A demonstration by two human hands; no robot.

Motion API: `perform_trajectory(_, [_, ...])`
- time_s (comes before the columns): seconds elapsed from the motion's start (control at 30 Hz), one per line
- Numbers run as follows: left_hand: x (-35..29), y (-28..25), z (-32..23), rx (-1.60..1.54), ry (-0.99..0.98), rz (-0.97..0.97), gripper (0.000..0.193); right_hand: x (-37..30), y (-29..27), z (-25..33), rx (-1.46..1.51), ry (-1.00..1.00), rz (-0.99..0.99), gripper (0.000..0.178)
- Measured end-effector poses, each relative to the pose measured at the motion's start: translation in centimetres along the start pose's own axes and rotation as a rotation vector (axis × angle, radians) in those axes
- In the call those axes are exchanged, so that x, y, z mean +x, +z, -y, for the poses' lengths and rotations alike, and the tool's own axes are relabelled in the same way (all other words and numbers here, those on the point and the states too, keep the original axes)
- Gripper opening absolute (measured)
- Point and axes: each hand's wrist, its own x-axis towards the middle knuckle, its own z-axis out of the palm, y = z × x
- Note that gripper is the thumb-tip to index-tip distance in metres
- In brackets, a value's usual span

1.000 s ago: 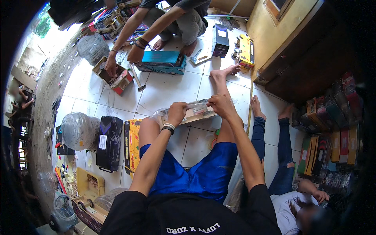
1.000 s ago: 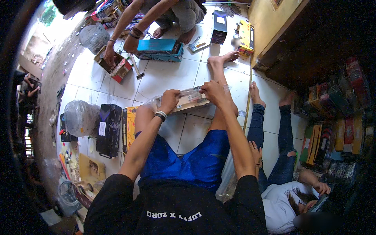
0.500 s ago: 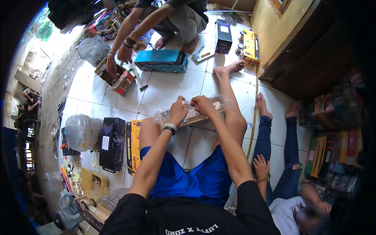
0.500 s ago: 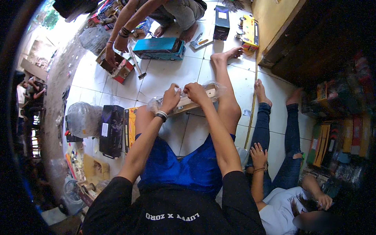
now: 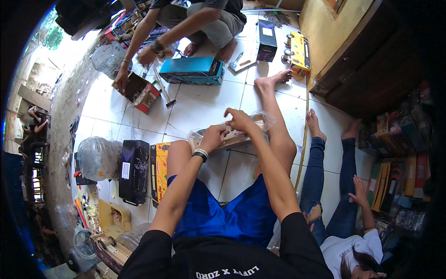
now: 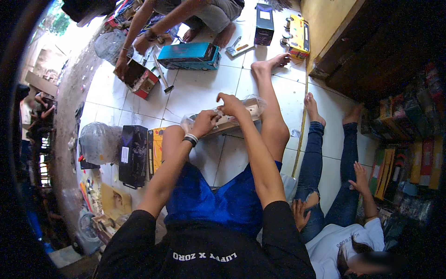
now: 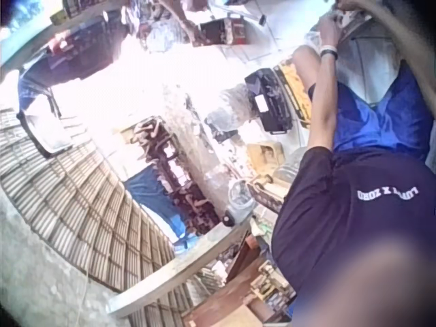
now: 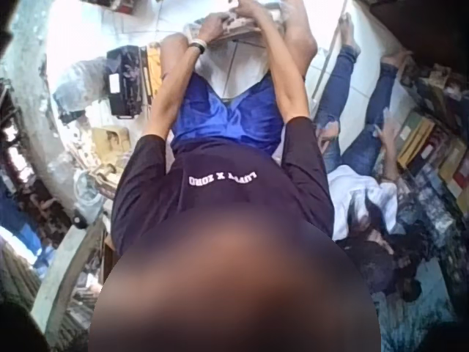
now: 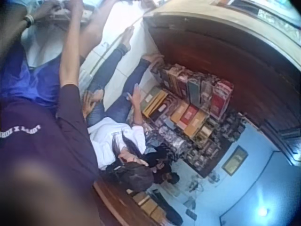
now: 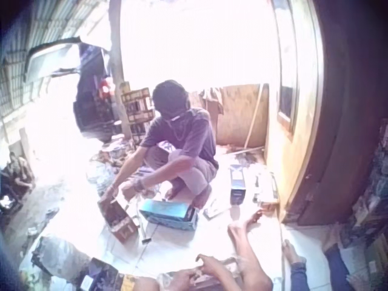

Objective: The person sits on the floor and wraps wooden toy vehicles in clear plastic bags. They use a handheld tape dispenser to seal the bags and place the packaged items on the floor.

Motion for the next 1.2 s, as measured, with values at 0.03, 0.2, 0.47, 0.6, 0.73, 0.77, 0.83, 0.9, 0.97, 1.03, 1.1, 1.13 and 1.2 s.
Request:
perform_trajectory(0.03, [0.5,-0.3,0.3,0.002,-0.040,0.024,0.021,-0.9,-0.1,0.3,-0.048,-0.008,0.016,0.028])
perform_trajectory(0.2, [2.3,-1.8,2.1,-0.208,-0.247,0.403,0.033,-5.3,0.7,-0.1,-0.494,-0.357,-0.013,0.022])
perform_trajectory(0.47, [0.2,-0.2,1.1,0.009,0.040,0.025,0.027,-4.7,1.6,-0.4,-0.233,-0.373,-0.174,0.010])
perform_trajectory(0.6, [-1.8,1.0,-0.4,0.022,0.241,-0.231,0.014,-5.4,0.9,0.6,0.019,-0.259,-0.190,0.012])
perform_trajectory(0.73, [-2.2,1.6,-0.9,-0.071,0.024,-0.136,0.015,-5.6,0.9,1.0,-0.032,-0.208,-0.164,0.016])
perform_trajectory(0.77, [-2.2,1.7,-0.9,-0.080,0.021,-0.171,0.013,-5.5,1.0,1.1,-0.059,-0.210,-0.172,0.017])
perform_trajectory(0.83, [-2.3,2.0,-1.0,-0.050,-0.033,-0.217,0.012,-5.8,1.0,1.2,-0.022,-0.241,-0.234,0.018])
perform_trajectory(0.9, [-2.3,2.3,-1.0,-0.036,-0.075,-0.262,0.013,-6.8,-0.1,0.5,0.030,-0.266,-0.393,0.017])
perform_trajectory(0.97, [-2.2,2.6,-1.0,-0.028,-0.141,-0.258,0.016,-9.5,-2.2,-1.3,0.064,-0.261,-0.665,0.017])
perform_trajectory(1.03, [-1.9,2.7,-1.0,-0.033,-0.189,-0.245,0.020,-13.5,-4.9,-4.4,0.100,-0.157,-0.970,0.017])
perform_trajectory(1.1, [-1.7,2.6,-1.2,-0.080,-0.247,-0.232,0.023,-18.2,-7.0,-8.6,0.275,0.008,-1.253,0.018])
perform_trajectory(1.13, [-1.6,2.6,-1.3,-0.107,-0.297,-0.214,0.024,-20.4,-6.9,-10.8,0.302,0.047,-1.319,0.017])
perform_trajectory(1.2, [-1.6,2.6,-1.7,-0.021,-0.283,-0.246,0.026,-25.5,-4.3,-14.4,0.174,0.714,-0.923,0.017])
